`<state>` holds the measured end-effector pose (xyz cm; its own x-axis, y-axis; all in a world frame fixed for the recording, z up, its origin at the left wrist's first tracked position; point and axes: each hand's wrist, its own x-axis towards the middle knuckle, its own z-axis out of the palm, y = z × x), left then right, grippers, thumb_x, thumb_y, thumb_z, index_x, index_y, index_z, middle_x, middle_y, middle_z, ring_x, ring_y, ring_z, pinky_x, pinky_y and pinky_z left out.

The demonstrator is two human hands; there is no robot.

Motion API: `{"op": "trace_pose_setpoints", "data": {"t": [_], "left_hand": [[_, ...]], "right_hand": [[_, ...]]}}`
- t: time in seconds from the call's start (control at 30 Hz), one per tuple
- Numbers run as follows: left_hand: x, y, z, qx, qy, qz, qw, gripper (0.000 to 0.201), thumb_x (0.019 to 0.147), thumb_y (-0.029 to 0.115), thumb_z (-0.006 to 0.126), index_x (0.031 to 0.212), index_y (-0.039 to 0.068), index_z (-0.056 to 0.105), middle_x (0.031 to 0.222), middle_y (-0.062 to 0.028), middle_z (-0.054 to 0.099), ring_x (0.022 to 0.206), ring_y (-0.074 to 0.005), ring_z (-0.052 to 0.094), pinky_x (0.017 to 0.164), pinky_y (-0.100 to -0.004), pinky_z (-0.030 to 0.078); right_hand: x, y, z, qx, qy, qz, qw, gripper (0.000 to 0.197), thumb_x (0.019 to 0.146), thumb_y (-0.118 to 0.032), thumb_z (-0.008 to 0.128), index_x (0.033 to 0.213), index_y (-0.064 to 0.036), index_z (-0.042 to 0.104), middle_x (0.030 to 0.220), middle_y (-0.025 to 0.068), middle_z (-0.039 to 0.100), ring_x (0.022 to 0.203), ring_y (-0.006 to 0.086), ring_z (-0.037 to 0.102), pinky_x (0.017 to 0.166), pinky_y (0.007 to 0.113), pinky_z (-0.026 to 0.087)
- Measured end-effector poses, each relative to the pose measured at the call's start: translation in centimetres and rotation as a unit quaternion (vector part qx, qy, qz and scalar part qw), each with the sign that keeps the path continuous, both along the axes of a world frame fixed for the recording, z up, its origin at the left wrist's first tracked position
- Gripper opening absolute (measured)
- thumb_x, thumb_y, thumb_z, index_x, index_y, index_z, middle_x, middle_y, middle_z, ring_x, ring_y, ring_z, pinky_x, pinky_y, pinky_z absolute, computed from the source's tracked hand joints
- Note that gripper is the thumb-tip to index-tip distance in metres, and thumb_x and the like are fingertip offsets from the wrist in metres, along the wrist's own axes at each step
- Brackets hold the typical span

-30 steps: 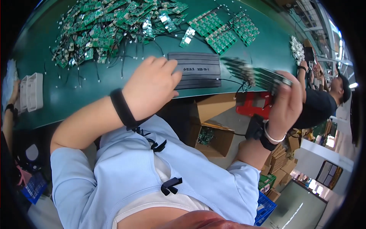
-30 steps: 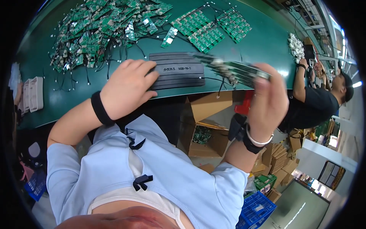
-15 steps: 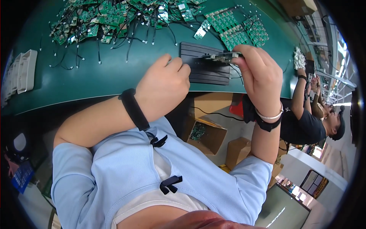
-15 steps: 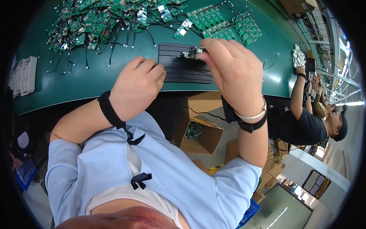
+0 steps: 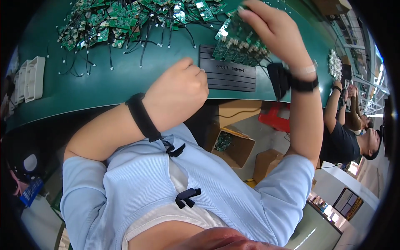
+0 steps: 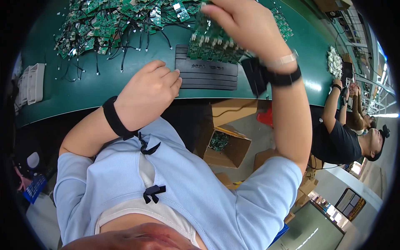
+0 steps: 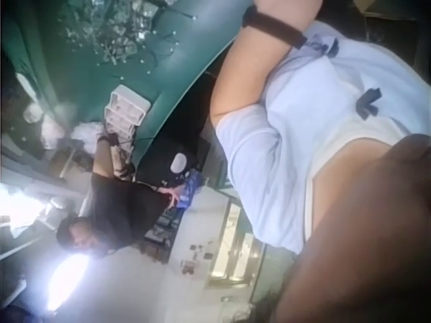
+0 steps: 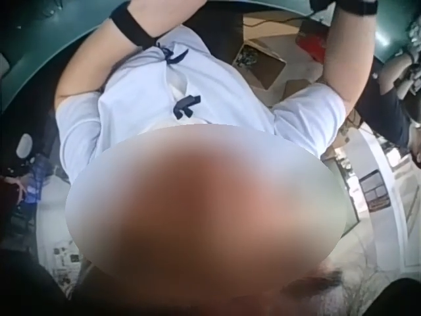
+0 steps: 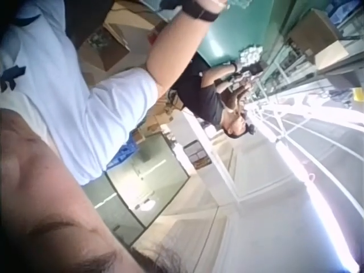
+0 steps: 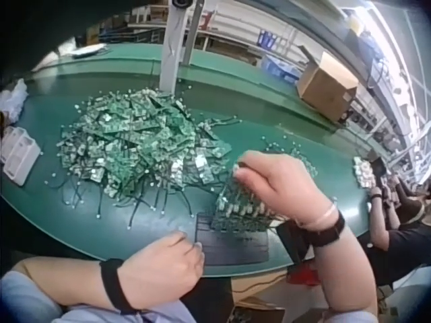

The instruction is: The person separates circuit boards from a panel and places them into a slot on a black fixture, repeating this for several boards. They then remove the boards from the fixture, pick up a white plastic housing, and insert a circuit board into it.

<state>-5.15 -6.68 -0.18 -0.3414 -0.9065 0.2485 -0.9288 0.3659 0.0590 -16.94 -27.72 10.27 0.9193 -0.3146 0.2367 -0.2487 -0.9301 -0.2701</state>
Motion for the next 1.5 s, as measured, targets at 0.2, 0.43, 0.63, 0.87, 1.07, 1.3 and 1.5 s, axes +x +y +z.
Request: {"op": "trace_pose_setpoints", "data": {"t": [0.2,0.43,0.63,0.87,1.07,1.3,1.5], "left_hand": [[0.4,-0.9,0.6,-0.003,0.046,-0.013,0.999,0.009,0.075,0.011,0.062,0.071,0.009,0.07,0.078,-0.0051,0.065,0.081,-0.0183,0.062,0.08,-0.031,0.044],[1.8,-0.5,3.7,0.177,0.102,-0.036,0.978,0.038,0.083,0.022,0.075,0.113,0.0,0.068,0.116,-0.0152,0.07,0.105,-0.0284,0.065,0.099,-0.0345,0.046],[4.8,-2.8,4.6,0.182,0.38,-0.002,0.907,0.052,0.084,0.025,0.078,0.126,-0.001,0.061,0.119,-0.0162,0.068,0.112,-0.0305,0.065,0.101,-0.0372,0.047],[1.8,-4.4,1.3,0.182,0.739,0.05,0.647,0.047,0.091,0.018,0.076,0.13,-0.001,0.059,0.118,-0.0135,0.069,0.11,-0.0226,0.065,0.099,-0.0364,0.051],[2.7,-2.9,2.5,0.202,0.779,0.012,0.593,0.037,0.095,0.013,0.071,0.127,-0.001,0.059,0.112,-0.0078,0.07,0.095,-0.0134,0.066,0.082,-0.0337,0.057],[2.6,1.0,1.3,0.3,0.645,-0.007,0.703,0.032,0.094,0.012,0.07,0.123,0.0,0.062,0.103,-0.0092,0.071,0.083,-0.0158,0.068,0.07,-0.0329,0.056],[1.3,1.2,0.1,0.302,0.5,-0.143,0.799,0.042,0.09,0.009,0.072,0.129,0.003,0.058,0.114,-0.0134,0.067,0.098,-0.0235,0.069,0.085,-0.0344,0.055]], "right_hand": [[1.9,-8.6,-5.1,0.265,0.152,-0.074,0.949,0.028,0.098,-0.031,0.061,0.089,-0.0051,0.064,0.074,0.0176,0.061,0.063,0.0329,0.058,0.06,0.039,0.048],[-8.4,-10.2,2.8,0.472,-0.2,-0.218,0.83,0.027,0.105,-0.021,0.053,0.123,-0.0048,0.066,0.113,0.0065,0.071,0.098,0.0188,0.067,0.084,0.034,0.053],[-12.4,-5.1,-1.3,0.764,-0.333,0.004,0.552,0.027,0.104,-0.014,0.048,0.124,0.0012,0.06,0.125,0.0138,0.067,0.117,0.026,0.062,0.107,0.042,0.047],[-6.9,5.6,-7.8,0.718,-0.48,-0.033,0.504,0.041,0.1,-0.007,0.05,0.141,0.002,0.047,0.139,0.0128,0.057,0.126,0.0245,0.055,0.111,0.041,0.041],[-8.3,8.6,-10.0,0.656,-0.367,0.035,0.659,0.055,0.103,-0.022,0.054,0.151,-0.0007,0.037,0.148,0.0134,0.049,0.135,0.0262,0.048,0.111,0.04,0.039],[-9.1,7.9,-2.9,0.394,-0.326,-0.135,0.849,0.065,0.1,-0.045,0.058,0.148,-0.0035,0.043,0.135,0.0155,0.058,0.118,0.0268,0.059,0.1,0.038,0.044],[-8.7,11.7,-2.7,0.019,-0.072,-0.066,0.995,0.04,0.1,-0.036,0.062,0.117,-0.0002,0.064,0.09,0.014,0.069,0.074,0.0264,0.066,0.067,0.033,0.049]]}}
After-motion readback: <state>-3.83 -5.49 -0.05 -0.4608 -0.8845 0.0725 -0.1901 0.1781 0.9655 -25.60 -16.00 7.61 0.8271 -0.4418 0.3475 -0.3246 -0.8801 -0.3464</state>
